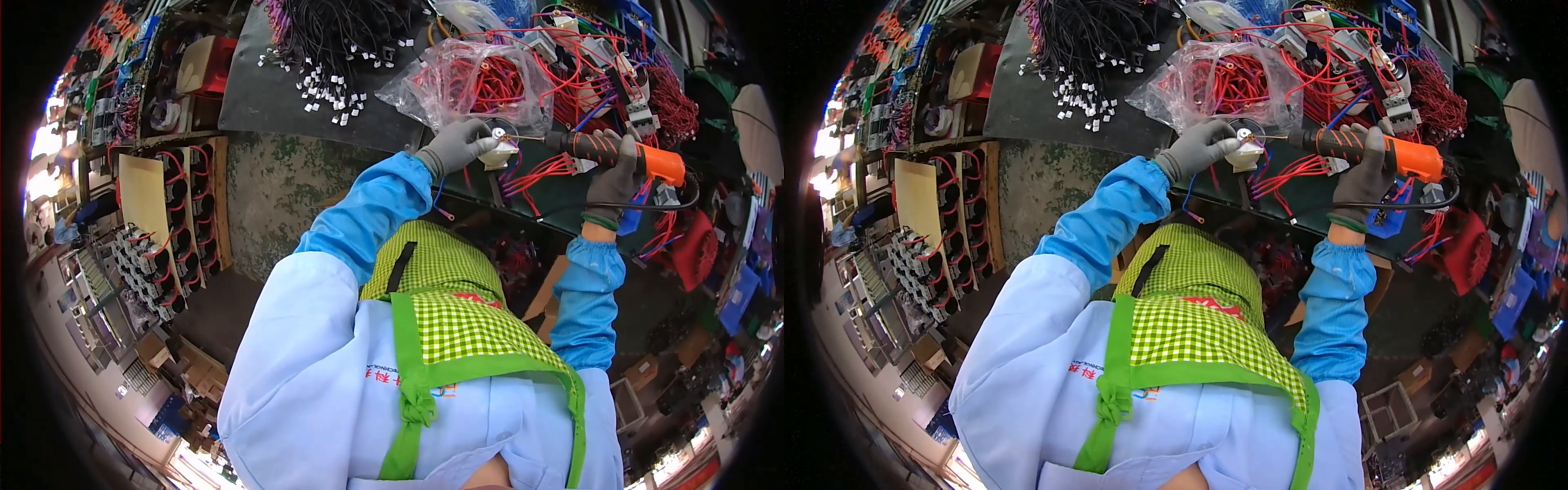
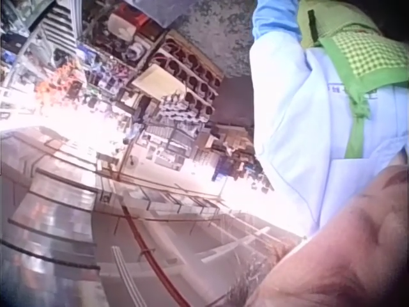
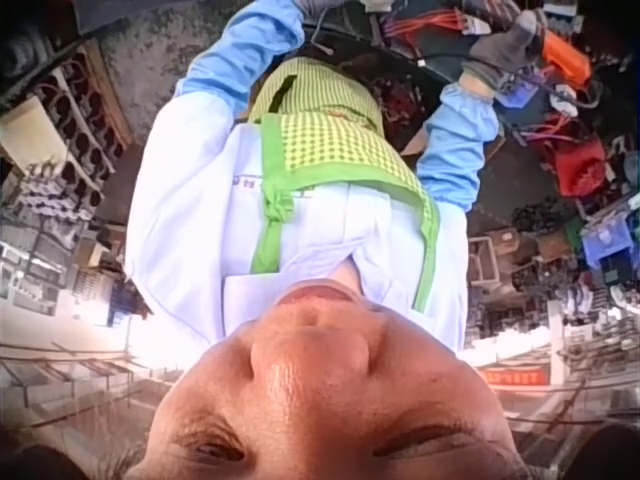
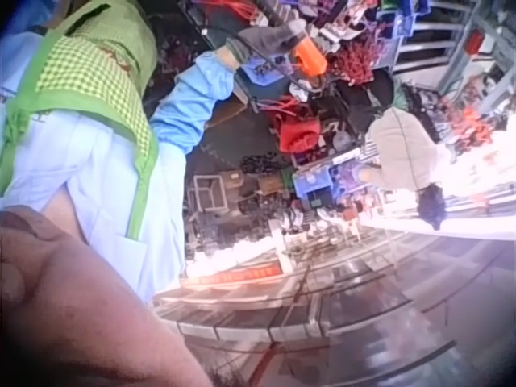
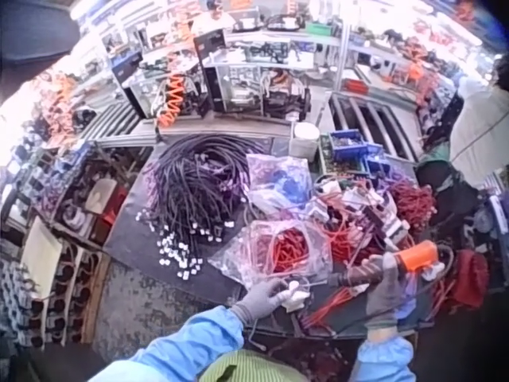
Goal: The person assembles and secures electronic wire harnesses and plastic connectors to an electronic component using an electric screwdriver to fasten screws.
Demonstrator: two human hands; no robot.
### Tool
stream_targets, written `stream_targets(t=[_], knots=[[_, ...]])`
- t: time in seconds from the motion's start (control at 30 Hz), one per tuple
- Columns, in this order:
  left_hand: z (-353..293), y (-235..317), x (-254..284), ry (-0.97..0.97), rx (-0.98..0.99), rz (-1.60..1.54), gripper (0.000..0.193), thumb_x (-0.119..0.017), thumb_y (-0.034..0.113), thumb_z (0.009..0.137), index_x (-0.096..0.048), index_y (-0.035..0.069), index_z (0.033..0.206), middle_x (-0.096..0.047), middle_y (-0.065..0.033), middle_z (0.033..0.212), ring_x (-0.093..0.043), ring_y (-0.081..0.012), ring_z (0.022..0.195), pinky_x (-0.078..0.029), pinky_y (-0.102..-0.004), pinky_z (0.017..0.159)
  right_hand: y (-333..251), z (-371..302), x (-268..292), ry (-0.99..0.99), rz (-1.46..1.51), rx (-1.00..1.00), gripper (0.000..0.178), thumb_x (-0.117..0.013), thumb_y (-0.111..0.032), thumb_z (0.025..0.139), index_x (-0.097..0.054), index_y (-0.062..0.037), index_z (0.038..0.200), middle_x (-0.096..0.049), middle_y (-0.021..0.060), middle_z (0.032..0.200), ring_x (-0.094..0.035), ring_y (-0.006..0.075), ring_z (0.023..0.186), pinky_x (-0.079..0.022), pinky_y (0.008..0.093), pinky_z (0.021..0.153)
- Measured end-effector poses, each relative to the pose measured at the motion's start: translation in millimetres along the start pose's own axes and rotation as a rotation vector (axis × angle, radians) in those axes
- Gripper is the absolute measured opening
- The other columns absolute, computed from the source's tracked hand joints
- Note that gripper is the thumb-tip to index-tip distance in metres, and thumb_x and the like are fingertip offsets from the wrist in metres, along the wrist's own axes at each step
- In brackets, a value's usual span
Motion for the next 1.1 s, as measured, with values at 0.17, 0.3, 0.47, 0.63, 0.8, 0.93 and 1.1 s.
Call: stream_targets(t=[0.17, 0.3, 0.47, 0.63, 0.8, 0.93, 1.1], knots=[[4, 15, 4, 0.086, -0.185, 0.238, 0.028, -0.057, 0.027, 0.091, -0.062, 0.002, 0.102, -0.061, -0.0184, 0.102, -0.059, -0.0357, 0.095, -0.048, -0.0411, 0.083, -5, -2, -6, -0.019, -0.012, 0.017, 0.054, -0.067, -0.027, 0.083, -0.047, 0.0016, 0.124, -0.064, 0.0191, 0.094, -0.067, 0.0302, 0.086, -0.054, 0.0408, 0.082], [8, 13, 3, -0.029, -0.111, 0.244, 0.028, -0.063, 0.029, 0.086, -0.064, 0.005, 0.101, -0.06, -0.0166, 0.106, -0.06, -0.0331, 0.097, -0.049, -0.0392, 0.084, -7, -2, -8, -0.033, -0.021, 0.02, 0.052, -0.066, -0.024, 0.084, -0.048, 0.0013, 0.124, -0.064, 0.0193, 0.093, -0.066, 0.03, 0.086, -0.054, 0.04, 0.082], [7, 6, 3, -0.082, -0.132, 0.195, 0.029, -0.063, 0.026, 0.084, -0.063, 0.002, 0.101, -0.061, -0.015, 0.099, -0.062, -0.0313, 0.091, -0.051, -0.0382, 0.08, 5, 1, 3, -0.031, -0.036, -0.003, 0.052, -0.064, -0.031, 0.085, -0.047, -0.0004, 0.124, -0.064, 0.0188, 0.098, -0.064, 0.0307, 0.093, -0.05, 0.0425, 0.088], [9, 21, 4, -0.038, -0.218, 0.35, 0.025, -0.061, 0.02, 0.082, -0.063, 0.002, 0.1, -0.061, -0.0144, 0.103, -0.062, -0.0325, 0.091, -0.05, -0.0397, 0.08, 7, -2, 11, 0.008, 0.01, -0.02, 0.053, -0.064, -0.029, 0.085, -0.045, 0.0, 0.125, -0.063, 0.0194, 0.099, -0.063, 0.032, 0.093, -0.051, 0.0446, 0.089], [12, 19, 4, -0.059, -0.194, 0.332, 0.023, -0.059, 0.018, 0.084, -0.063, 0.003, 0.101, -0.062, -0.0153, 0.101, -0.061, -0.0336, 0.091, -0.05, -0.0404, 0.08, 15, -7, 25, 0.1, 0.121, -0.067, 0.052, -0.065, -0.027, 0.082, -0.045, -0.0003, 0.122, -0.062, 0.019, 0.096, -0.063, 0.0316, 0.089, -0.053, 0.0437, 0.086], [13, 13, 4, -0.067, -0.072, 0.277, 0.023, -0.057, 0.019, 0.087, -0.061, 0.003, 0.103, -0.064, -0.0164, 0.097, -0.062, -0.0331, 0.091, -0.049, -0.04, 0.08, 16, -6, 30, 0.103, 0.122, -0.059, 0.049, -0.065, -0.026, 0.083, -0.044, -0.0015, 0.12, -0.061, 0.0181, 0.098, -0.062, 0.0311, 0.09, -0.053, 0.0447, 0.086], [16, 4, 4, -0.049, -0.008, 0.235, 0.023, -0.057, 0.019, 0.088, -0.06, 0.003, 0.104, -0.065, -0.0169, 0.093, -0.063, -0.0331, 0.09, -0.049, -0.0395, 0.079, 5, -9, 14, 0.026, 0.067, -0.013, 0.05, -0.065, -0.027, 0.084, -0.045, -0.0015, 0.122, -0.063, 0.0185, 0.097, -0.064, 0.0313, 0.09, -0.052, 0.0445, 0.087]])
Point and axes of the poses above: each hand's wrist, its own z-axis towards the middle knuckle, its own x-axis out of the back of the hand, y = z × x, the point moved 9 cm from there along z, towards the middle knuckle
